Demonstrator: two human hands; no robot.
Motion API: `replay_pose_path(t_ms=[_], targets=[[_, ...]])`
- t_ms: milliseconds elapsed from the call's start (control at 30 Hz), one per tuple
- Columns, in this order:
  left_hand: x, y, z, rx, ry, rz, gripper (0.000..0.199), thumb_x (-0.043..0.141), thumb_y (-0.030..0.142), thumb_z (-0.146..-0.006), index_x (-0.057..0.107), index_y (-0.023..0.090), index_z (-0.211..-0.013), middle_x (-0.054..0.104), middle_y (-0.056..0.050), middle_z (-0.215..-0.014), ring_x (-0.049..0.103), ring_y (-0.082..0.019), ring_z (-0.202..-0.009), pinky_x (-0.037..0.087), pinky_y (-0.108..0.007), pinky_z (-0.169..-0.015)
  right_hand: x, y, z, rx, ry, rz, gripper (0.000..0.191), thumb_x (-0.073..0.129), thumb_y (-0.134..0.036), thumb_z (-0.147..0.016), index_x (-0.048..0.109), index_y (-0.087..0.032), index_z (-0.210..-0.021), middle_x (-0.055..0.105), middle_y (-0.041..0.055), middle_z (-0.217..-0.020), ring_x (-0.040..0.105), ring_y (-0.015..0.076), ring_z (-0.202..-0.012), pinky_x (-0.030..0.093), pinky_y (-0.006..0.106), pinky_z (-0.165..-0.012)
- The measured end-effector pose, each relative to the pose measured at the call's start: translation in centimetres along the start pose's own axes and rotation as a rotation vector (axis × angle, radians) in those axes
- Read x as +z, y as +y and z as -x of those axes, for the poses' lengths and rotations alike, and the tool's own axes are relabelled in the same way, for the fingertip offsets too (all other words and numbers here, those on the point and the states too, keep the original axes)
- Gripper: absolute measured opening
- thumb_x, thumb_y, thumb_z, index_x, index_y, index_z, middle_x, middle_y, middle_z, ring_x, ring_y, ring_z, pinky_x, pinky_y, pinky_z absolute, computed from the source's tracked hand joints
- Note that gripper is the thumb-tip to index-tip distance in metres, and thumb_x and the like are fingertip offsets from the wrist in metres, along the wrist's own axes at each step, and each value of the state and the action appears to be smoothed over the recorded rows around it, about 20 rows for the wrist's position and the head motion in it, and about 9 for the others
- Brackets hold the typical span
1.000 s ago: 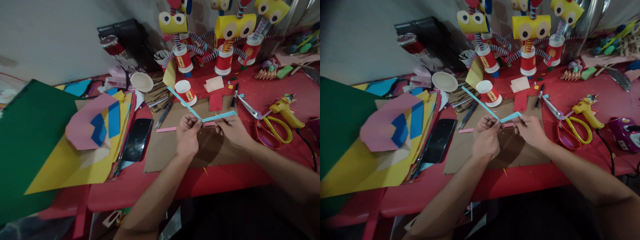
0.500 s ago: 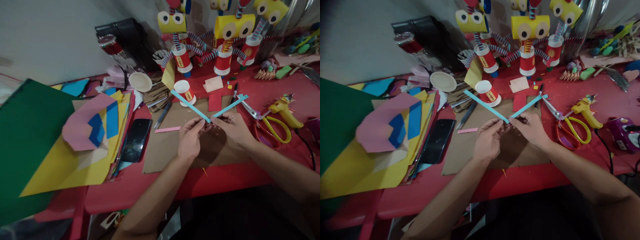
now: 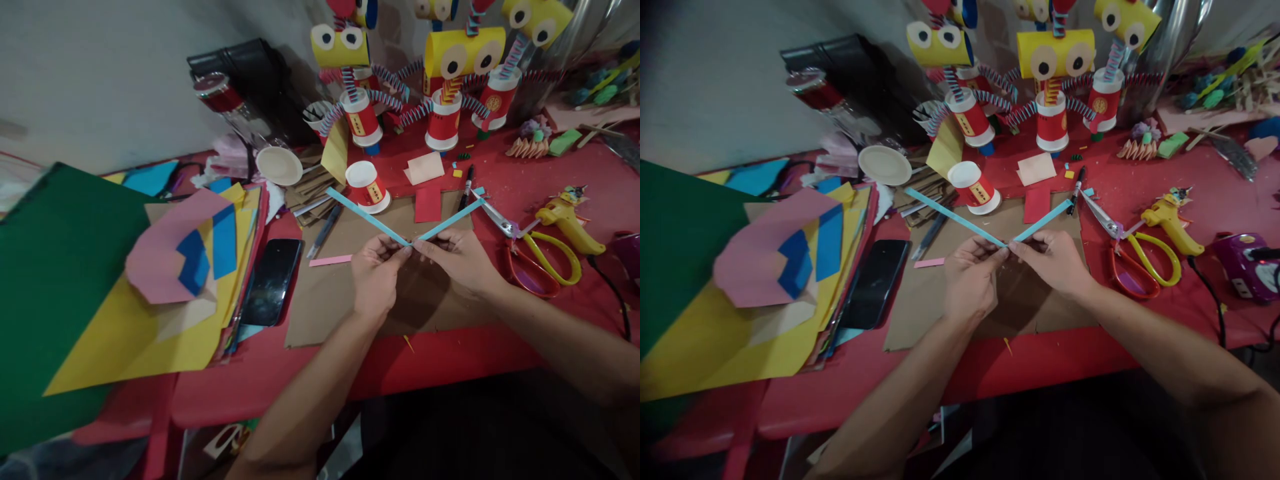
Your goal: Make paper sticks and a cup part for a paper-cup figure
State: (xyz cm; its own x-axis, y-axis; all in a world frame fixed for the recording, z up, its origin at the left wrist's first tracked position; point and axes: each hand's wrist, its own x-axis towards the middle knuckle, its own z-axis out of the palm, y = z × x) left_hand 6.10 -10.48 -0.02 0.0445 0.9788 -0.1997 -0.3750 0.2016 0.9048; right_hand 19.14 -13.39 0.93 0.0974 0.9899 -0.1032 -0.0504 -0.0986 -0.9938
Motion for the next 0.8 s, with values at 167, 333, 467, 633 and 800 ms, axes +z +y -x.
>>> replay_pose_path(t_ms=[167, 333, 467, 633, 800], targets=[[0.1, 0.0, -0.1, -0.016, 0.045, -0.017, 0.027, 0.081, 0.0, -0.055, 0.059, 0.017, -0.057, 0.062, 0.006, -0.056, 0.059, -0.008, -0.053, 0.049, -0.019, -0.056, 0.1, 0.3, -0.2, 0.033, 0.002, -0.054, 0.036, 0.078, -0.055, -0.067, 0.07, -0.02, -0.069, 0.071, 0.0014, -0.066, 0.065, 0.0149, -0.063, 0.054, 0.03, -0.063], [0.0, -0.2, -0.1, -0.078, -0.003, 0.02, 0.022, 0.083, 0.006, -0.054, 0.068, 0.016, -0.065, 0.067, 0.002, -0.061, 0.061, -0.009, -0.055, 0.051, -0.022, -0.057, -0.1, 0.4, -0.5, 0.126, -0.053, -0.127, 0.038, 0.079, -0.055, -0.066, 0.065, -0.019, -0.068, 0.067, 0.0001, -0.063, 0.064, 0.0135, -0.064, 0.053, 0.028, -0.063], [0.0, 0.3, -0.3, -0.188, 0.046, 0.104, 0.02, 0.081, 0.007, -0.054, 0.066, 0.016, -0.062, 0.067, 0.002, -0.059, 0.063, -0.01, -0.055, 0.053, -0.023, -0.06, -0.7, 0.1, -0.9, 0.083, 0.098, -0.179, 0.032, 0.078, -0.048, -0.07, 0.061, -0.021, -0.07, 0.062, -0.0032, -0.063, 0.058, 0.0104, -0.059, 0.048, 0.025, -0.058], [0.4, 1.3, -0.5, -0.328, 0.139, 0.202, 0.021, 0.073, 0.001, -0.064, 0.059, 0.016, -0.06, 0.067, 0.003, -0.059, 0.067, -0.01, -0.059, 0.056, -0.02, -0.063, -1.1, 0.3, -1.0, 0.145, 0.15, -0.221, 0.042, 0.063, -0.049, -0.083, 0.04, -0.023, -0.059, 0.042, -0.0078, -0.052, 0.043, 0.007, -0.043, 0.035, 0.024, -0.044], [1.1, 1.3, 0.0, -0.425, 0.171, 0.266, 0.025, 0.062, -0.003, -0.075, 0.058, 0.017, -0.061, 0.067, 0.002, -0.059, 0.066, -0.007, -0.058, 0.055, -0.016, -0.062, -0.3, -0.4, -0.5, 0.028, 0.061, -0.118, 0.034, 0.081, -0.043, -0.065, 0.055, -0.023, -0.072, 0.06, -0.0046, -0.067, 0.054, 0.0093, -0.06, 0.044, 0.024, -0.056]])
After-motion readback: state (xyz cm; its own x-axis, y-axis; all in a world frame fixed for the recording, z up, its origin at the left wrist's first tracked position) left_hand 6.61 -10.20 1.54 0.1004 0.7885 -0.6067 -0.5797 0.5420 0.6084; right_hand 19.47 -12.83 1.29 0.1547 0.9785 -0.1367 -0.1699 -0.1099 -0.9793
